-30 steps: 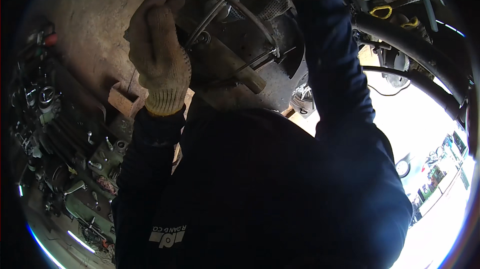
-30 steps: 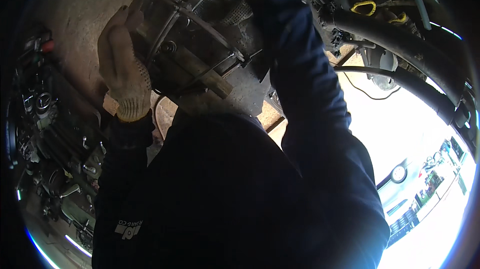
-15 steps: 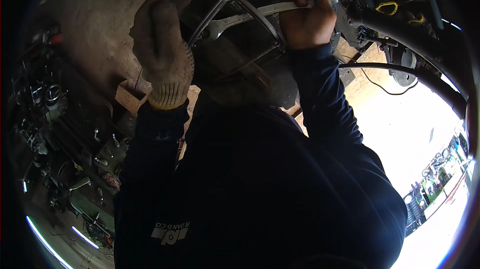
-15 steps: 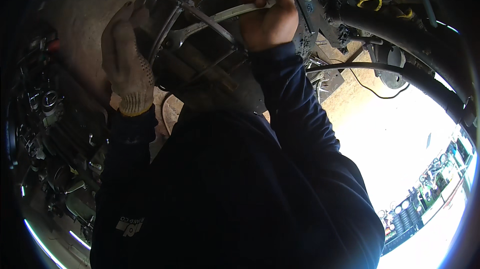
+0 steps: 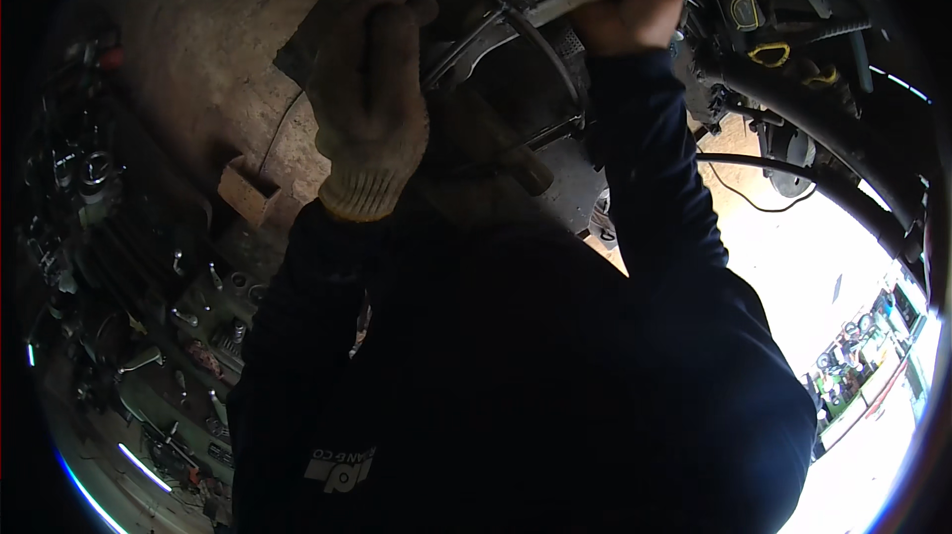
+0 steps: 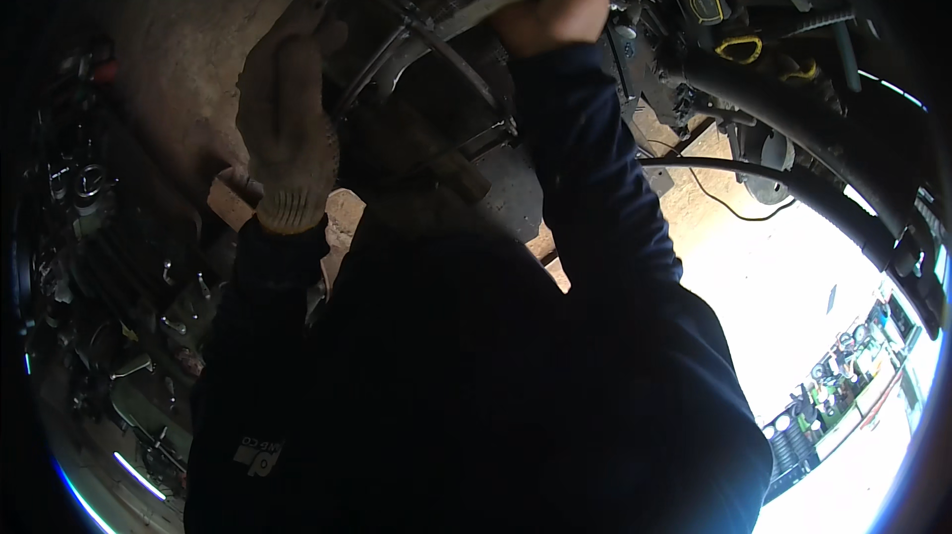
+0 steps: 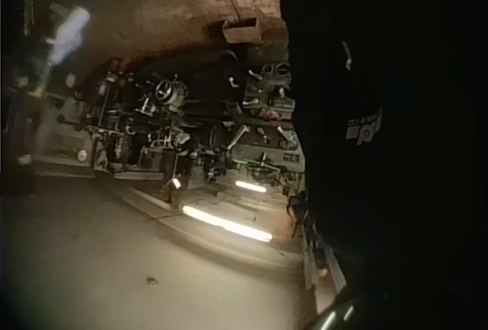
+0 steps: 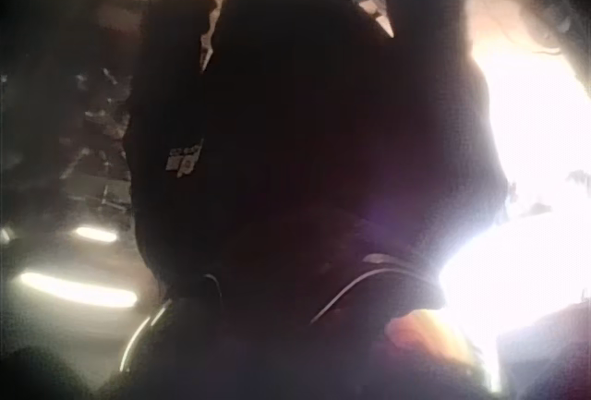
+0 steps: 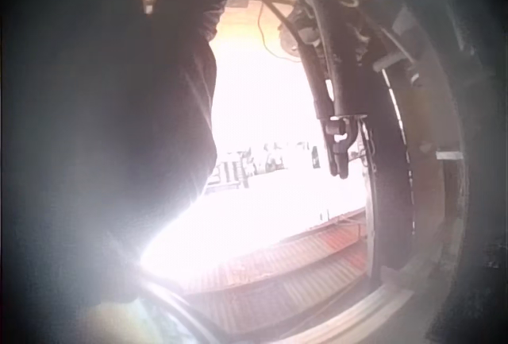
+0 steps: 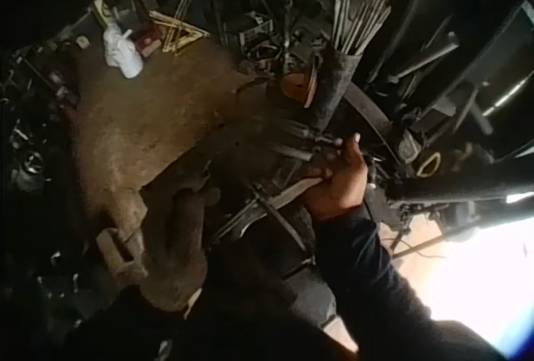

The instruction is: The person welds metal rods together and uses a locking plier and a wrench to adjust a metal assembly on a fabrication table.

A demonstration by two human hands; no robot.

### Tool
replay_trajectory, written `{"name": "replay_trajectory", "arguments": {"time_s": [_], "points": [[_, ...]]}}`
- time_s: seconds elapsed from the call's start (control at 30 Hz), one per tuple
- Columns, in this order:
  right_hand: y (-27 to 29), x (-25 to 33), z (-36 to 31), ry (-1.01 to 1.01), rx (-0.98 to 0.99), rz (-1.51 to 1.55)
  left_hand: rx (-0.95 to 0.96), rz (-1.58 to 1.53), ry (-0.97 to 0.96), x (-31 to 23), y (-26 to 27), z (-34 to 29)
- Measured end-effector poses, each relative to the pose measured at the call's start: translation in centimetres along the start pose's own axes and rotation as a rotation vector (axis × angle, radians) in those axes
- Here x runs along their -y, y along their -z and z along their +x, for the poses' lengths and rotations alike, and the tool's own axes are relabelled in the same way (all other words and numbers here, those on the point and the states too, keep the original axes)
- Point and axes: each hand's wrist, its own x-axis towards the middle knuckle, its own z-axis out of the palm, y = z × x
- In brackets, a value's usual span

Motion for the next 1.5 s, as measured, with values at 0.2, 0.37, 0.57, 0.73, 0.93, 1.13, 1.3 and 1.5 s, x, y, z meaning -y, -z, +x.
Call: {"name": "replay_trajectory", "arguments": {"time_s": [0.2,0.37,0.57,0.73,0.93,1.13,1.3,1.5], "points": [[1.3,0.6,-3.0,0.044,-0.066,0.142,0.011,0.176,-0.133,0.7,0.0,-0.3],[4.2,0.5,-2.8,0.088,-0.121,0.144,0.016,-0.006,0.199,-1.8,-0.3,-0.2],[1.5,-1.2,-4.9,0.117,-0.251,0.142,0.053,0.238,-0.057,0.0,0.2,-0.6],[1.1,-1.5,-4.7,0.112,-0.236,0.119,-0.049,-0.087,0.327,-1.8,-0.4,-0.5],[-2.9,-2.2,-0.7,-0.064,-0.277,-0.019,0.026,0.358,-0.163,0.9,-0.1,-0.6],[-6.7,-8.7,10.9,-0.283,0.182,-0.667,0.086,0.112,-0.019,-0.4,-1.2,-0.3],[-8.4,-8.4,10.8,-0.359,0.264,-0.534,0.116,0.171,0.014,-0.1,0.2,-0.4],[-6.5,0.3,2.7,0.061,0.118,-0.339,0.083,0.028,0.07,-0.3,0.3,-0.5]]}}
